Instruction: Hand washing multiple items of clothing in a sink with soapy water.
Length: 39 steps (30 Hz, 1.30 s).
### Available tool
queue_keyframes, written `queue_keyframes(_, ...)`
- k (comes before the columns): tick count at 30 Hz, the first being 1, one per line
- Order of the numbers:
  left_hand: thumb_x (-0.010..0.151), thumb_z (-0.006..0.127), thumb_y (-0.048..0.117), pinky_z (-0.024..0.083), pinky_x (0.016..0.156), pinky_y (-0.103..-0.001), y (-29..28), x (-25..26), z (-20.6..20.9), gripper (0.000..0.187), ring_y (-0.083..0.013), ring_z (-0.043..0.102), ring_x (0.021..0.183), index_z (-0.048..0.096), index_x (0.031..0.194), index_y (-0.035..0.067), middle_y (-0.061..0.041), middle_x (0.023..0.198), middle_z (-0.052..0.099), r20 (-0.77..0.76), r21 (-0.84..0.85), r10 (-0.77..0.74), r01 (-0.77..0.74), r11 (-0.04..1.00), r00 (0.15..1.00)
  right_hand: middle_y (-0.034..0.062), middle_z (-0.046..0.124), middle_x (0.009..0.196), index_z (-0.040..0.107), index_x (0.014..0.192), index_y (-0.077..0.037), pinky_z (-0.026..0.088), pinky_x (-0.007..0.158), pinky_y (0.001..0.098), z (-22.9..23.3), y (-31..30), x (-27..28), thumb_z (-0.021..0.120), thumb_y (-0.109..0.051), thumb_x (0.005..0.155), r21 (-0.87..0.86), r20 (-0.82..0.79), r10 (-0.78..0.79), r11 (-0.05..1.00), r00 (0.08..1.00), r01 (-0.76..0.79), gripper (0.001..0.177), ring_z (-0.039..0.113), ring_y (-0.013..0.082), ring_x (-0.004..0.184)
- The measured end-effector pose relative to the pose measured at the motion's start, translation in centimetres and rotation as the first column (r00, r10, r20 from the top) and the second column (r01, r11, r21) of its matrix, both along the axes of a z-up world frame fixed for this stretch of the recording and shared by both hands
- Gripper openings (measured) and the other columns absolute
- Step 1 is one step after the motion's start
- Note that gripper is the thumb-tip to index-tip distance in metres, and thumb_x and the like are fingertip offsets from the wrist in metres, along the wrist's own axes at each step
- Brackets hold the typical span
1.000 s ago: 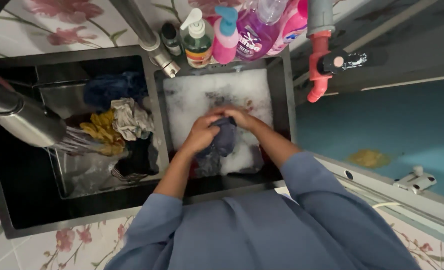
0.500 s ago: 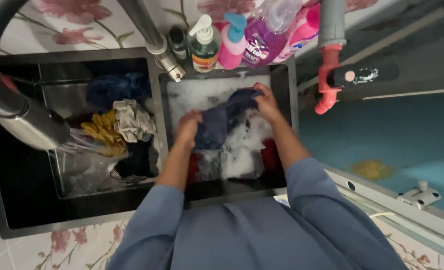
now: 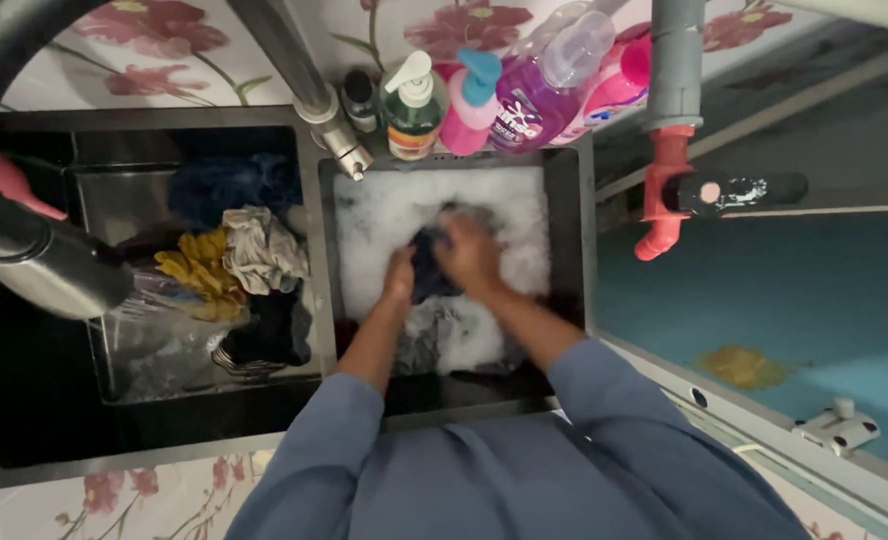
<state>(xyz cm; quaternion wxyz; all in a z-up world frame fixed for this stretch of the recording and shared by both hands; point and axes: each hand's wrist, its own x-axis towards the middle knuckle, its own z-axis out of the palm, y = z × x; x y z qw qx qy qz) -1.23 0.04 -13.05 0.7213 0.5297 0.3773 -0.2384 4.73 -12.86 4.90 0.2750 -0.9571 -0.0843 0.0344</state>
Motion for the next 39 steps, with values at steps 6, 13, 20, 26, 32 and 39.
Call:
queue_keyframes(6,0.099,0.047,0.033,0.059,0.080,-0.042,-1.8,0.7,-1.0,0.036,-0.0257,0.070,0.089,0.069,0.115,0.008,-0.011,0.101,0.071,-0.149,-0.456,0.280,-0.318,0.832,0.948,0.0234,0.070,0.104,0.063,0.124,-0.006,0.054,0.078,0.0540,-6.7,-0.4,-3.7,0.070,-0.020,0.084,0.209,-0.025,0.103,0.973,0.994,-0.096,0.042,0.068,0.0450,0.091)
queue_keyframes(13,0.102,0.040,0.027,0.053,0.076,-0.042,-1.9,0.8,-0.4,0.029,-0.0260,0.061,0.085,0.056,0.104,0.003,-0.011,0.095,0.060,-0.063,-0.596,0.312,-0.286,0.750,0.948,0.0214,0.072,0.108,0.066,0.127,-0.012,0.056,0.085,0.0503,-4.1,2.0,-4.0,0.068,-0.018,0.084,0.148,-0.139,0.118,0.984,0.983,-0.097,0.043,0.071,0.0420,0.096)
queue_keyframes(20,0.103,0.036,0.036,0.055,0.093,-0.043,-1.8,-0.9,-0.7,0.043,-0.0282,0.065,0.103,0.067,0.114,0.009,-0.011,0.112,0.068,-0.191,-0.596,0.269,-0.329,0.733,0.944,0.0212,0.071,0.111,0.067,0.128,-0.009,0.054,0.086,0.0512,-6.8,0.5,-4.6,0.064,-0.011,0.081,0.292,0.040,0.186,0.938,0.982,-0.189,0.047,0.067,0.0440,0.101)
queue_keyframes(26,0.107,0.044,0.034,0.053,0.092,-0.049,-1.9,-1.3,-1.7,0.037,-0.0325,0.064,0.103,0.067,0.120,0.008,-0.014,0.117,0.067,-0.068,-0.595,0.115,-0.133,0.793,0.991,0.0191,0.073,0.112,0.069,0.126,-0.011,0.056,0.089,0.0464,-4.2,3.2,-4.2,0.065,-0.013,0.089,0.191,-0.258,0.001,0.980,0.966,0.050,0.037,0.070,0.0387,0.105)
queue_keyframes(32,0.104,0.041,0.040,0.054,0.095,-0.047,-1.5,-2.0,-1.7,0.044,-0.0291,0.066,0.106,0.065,0.126,0.010,-0.012,0.120,0.067,-0.061,-0.583,0.210,-0.206,0.786,0.976,0.0210,0.071,0.117,0.066,0.126,-0.008,0.055,0.093,0.0416,-2.5,3.3,-6.5,0.066,-0.011,0.087,0.536,-0.040,0.189,0.833,0.981,-0.139,0.039,0.070,0.0376,0.110)
queue_keyframes(39,0.104,0.043,0.036,0.057,0.098,-0.045,-0.9,-1.5,0.3,0.041,-0.0291,0.068,0.106,0.063,0.126,0.007,-0.012,0.120,0.070,-0.281,-0.513,0.080,-0.220,0.830,0.956,0.0209,0.073,0.113,0.070,0.122,-0.006,0.054,0.093,0.0442,-6.3,0.9,-4.8,0.069,-0.014,0.089,0.073,-0.233,-0.077,0.993,0.970,0.096,0.034,0.069,0.0403,0.107)
